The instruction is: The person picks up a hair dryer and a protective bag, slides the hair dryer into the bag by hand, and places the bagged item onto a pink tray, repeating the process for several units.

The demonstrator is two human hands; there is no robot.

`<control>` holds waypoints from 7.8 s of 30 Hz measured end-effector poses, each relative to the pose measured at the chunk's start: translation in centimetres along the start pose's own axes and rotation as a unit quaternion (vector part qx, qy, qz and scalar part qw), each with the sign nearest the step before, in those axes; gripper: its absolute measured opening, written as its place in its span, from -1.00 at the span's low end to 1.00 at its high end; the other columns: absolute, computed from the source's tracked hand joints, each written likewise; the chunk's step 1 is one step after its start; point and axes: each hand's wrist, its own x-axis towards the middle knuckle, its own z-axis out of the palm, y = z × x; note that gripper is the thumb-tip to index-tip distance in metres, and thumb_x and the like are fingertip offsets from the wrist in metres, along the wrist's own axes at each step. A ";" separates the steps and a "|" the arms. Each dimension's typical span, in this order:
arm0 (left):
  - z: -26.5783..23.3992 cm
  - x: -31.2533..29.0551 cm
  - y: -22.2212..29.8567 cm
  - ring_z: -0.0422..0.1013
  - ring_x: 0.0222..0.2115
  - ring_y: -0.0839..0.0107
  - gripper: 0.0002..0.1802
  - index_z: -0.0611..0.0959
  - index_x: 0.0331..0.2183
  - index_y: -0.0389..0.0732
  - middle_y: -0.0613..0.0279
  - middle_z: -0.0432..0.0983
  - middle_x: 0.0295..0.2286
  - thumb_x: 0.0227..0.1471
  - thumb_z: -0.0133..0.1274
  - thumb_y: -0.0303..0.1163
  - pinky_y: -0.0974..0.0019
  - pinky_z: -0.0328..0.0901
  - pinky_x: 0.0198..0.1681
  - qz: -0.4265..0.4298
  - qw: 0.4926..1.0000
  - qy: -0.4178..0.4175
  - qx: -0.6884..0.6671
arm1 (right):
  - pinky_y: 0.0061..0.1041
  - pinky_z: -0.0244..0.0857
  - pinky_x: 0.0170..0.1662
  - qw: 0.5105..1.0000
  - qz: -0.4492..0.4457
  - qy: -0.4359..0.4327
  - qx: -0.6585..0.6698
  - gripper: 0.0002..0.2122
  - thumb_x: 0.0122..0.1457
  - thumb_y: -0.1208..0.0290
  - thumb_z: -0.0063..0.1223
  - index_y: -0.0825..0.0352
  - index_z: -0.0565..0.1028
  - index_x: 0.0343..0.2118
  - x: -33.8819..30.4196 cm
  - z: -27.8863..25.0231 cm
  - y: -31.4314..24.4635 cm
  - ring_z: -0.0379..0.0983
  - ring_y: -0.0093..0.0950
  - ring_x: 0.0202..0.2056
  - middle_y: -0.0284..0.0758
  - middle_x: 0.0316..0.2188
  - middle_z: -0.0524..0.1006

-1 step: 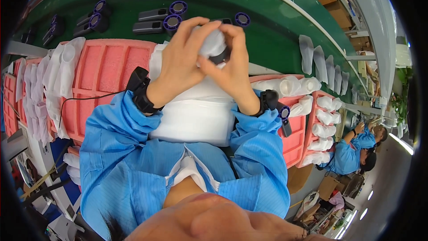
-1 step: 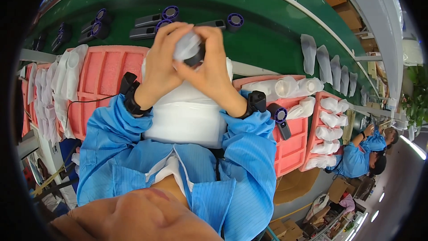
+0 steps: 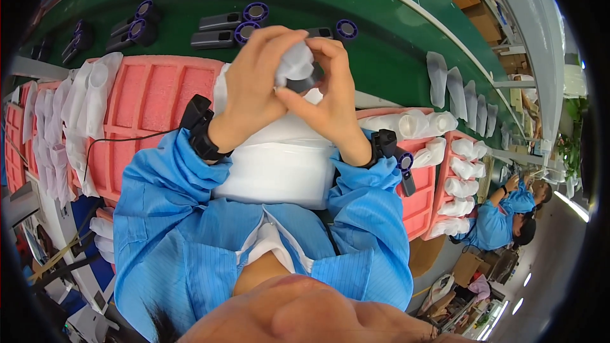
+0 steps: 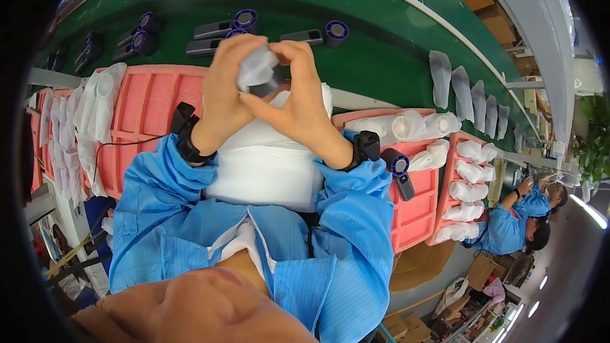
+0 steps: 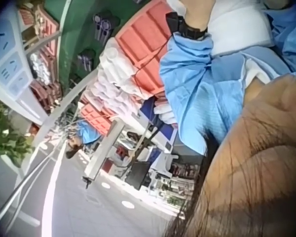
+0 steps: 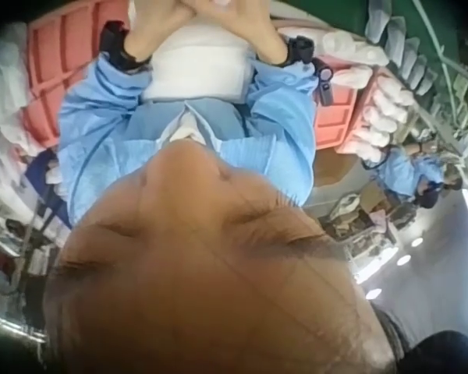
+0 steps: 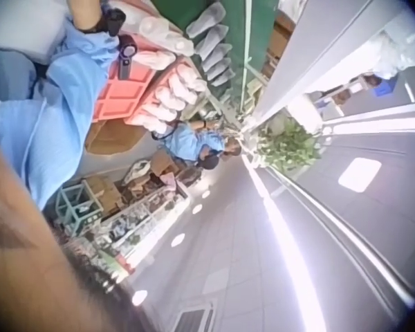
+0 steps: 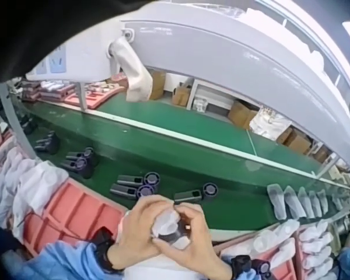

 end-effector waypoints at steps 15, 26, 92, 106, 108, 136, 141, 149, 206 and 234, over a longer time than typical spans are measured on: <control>-1.7 0.0 -1.4 0.26 -0.05 0.34 -0.57 0.55 -0.19 -0.21 0.19 0.30 -0.06 -0.20 0.27 -0.46 0.32 0.16 0.01 -0.080 0.977 0.080 -0.180 | -0.40 0.34 -0.36 0.965 -0.086 -0.013 -0.247 -0.58 -0.22 0.60 0.22 0.42 0.37 -0.21 0.1 -0.2 1.0 0.46 -0.20 -0.43 -0.18 -0.40 0.46; -0.7 -0.8 -1.9 0.26 -0.19 0.39 -0.73 0.64 -0.45 -0.19 0.26 0.32 -0.19 -0.31 0.37 -0.40 0.39 0.17 -0.19 -0.018 0.986 0.133 -0.102 | -0.37 0.32 -0.46 0.947 -0.083 -0.022 -0.310 -0.51 -0.30 0.66 0.19 0.44 0.35 -0.18 -0.8 1.3 0.8 0.42 -0.21 -0.39 -0.21 -0.38 0.38; -0.3 -1.6 -2.2 0.38 -0.39 0.56 -0.90 0.49 -0.30 -0.19 0.33 0.47 -0.40 0.16 -0.04 -0.39 0.45 0.27 -0.29 -0.243 0.825 0.042 -0.508 | -0.50 0.31 -0.20 0.982 -0.048 -0.141 -0.118 -0.27 -0.39 0.70 0.21 0.24 0.39 0.04 -0.1 -0.9 -1.2 0.35 -0.32 -0.22 -0.21 -0.20 0.31; 1.2 -3.0 -1.3 0.42 -0.40 0.26 -0.55 0.59 -0.21 -0.23 0.16 0.47 -0.32 -0.29 0.17 -0.67 0.30 0.35 -0.40 0.141 0.989 0.031 -0.031 | -0.49 0.33 -0.24 0.978 -0.080 0.031 -0.190 -0.37 -0.30 0.64 0.30 0.38 0.32 -0.03 -0.4 -0.5 0.7 0.33 -0.38 -0.19 -0.23 -0.17 0.30; 1.7 -2.6 -0.5 0.41 -0.33 0.24 -0.50 0.56 -0.18 -0.19 0.14 0.42 -0.23 -0.30 0.19 -0.65 0.31 0.36 -0.36 0.020 0.998 0.015 -0.056 | -0.50 0.33 -0.23 0.983 -0.052 0.057 -0.167 -0.42 -0.26 0.60 0.32 0.35 0.29 -0.10 -1.0 0.5 0.7 0.32 -0.40 -0.16 -0.23 -0.16 0.29; -1.4 -1.4 -2.1 0.27 -0.10 0.25 -0.84 0.64 -0.53 -0.16 0.21 0.31 -0.16 -0.27 0.32 -0.46 0.32 0.20 -0.13 0.080 0.992 0.091 0.021 | -0.26 0.31 -0.38 0.977 -0.007 -0.053 -0.209 -0.58 -0.15 0.58 0.20 0.51 0.30 -0.20 -1.9 1.7 1.7 0.42 -0.01 -0.37 -0.01 -0.36 0.43; -1.9 -0.9 -3.2 0.30 -0.20 0.35 -0.86 0.63 -0.54 -0.16 0.26 0.33 -0.23 -0.24 0.30 -0.45 0.40 0.19 -0.16 -0.001 0.996 0.087 -0.022 | -0.44 0.31 -0.35 0.983 0.098 -0.117 -0.102 -0.56 -0.02 0.49 0.16 0.44 0.31 -0.06 -2.1 0.6 0.7 0.47 -0.27 -0.38 -0.11 -0.35 0.49; -2.3 -0.2 -5.2 0.34 -0.38 0.49 -0.84 0.59 -0.46 -0.21 0.26 0.38 -0.32 -0.13 0.23 -0.38 0.45 0.23 -0.29 -0.278 0.904 0.001 -0.324 | -0.61 0.25 -0.33 0.919 0.203 -0.338 -0.009 -0.67 0.02 0.38 0.19 0.42 0.41 -0.18 0.0 -5.6 0.5 0.31 -0.62 -0.39 -0.36 -0.41 0.45; -1.7 -2.0 -2.9 0.37 -0.38 0.57 -0.93 0.43 -0.27 -0.21 0.35 0.43 -0.29 0.19 -0.10 -0.45 0.51 0.25 -0.29 -0.230 0.789 0.025 -0.569 | -0.45 0.37 -0.26 0.960 -0.176 -0.135 -0.172 -0.28 -0.50 0.65 0.34 0.26 0.49 -0.05 0.5 0.0 -2.0 0.41 -0.33 -0.26 -0.26 -0.21 0.37; -3.7 0.7 -3.9 0.32 -0.12 0.40 -0.49 0.49 -0.16 -0.12 0.19 0.34 -0.08 -0.23 0.29 -0.47 0.40 0.24 -0.08 -0.030 0.906 -0.134 -0.401 | -0.41 0.35 -0.29 0.989 -0.019 -0.147 -0.020 -0.55 -0.14 0.52 0.26 0.40 0.34 -0.15 -0.7 1.3 1.9 0.43 -0.28 -0.26 -0.15 -0.20 0.42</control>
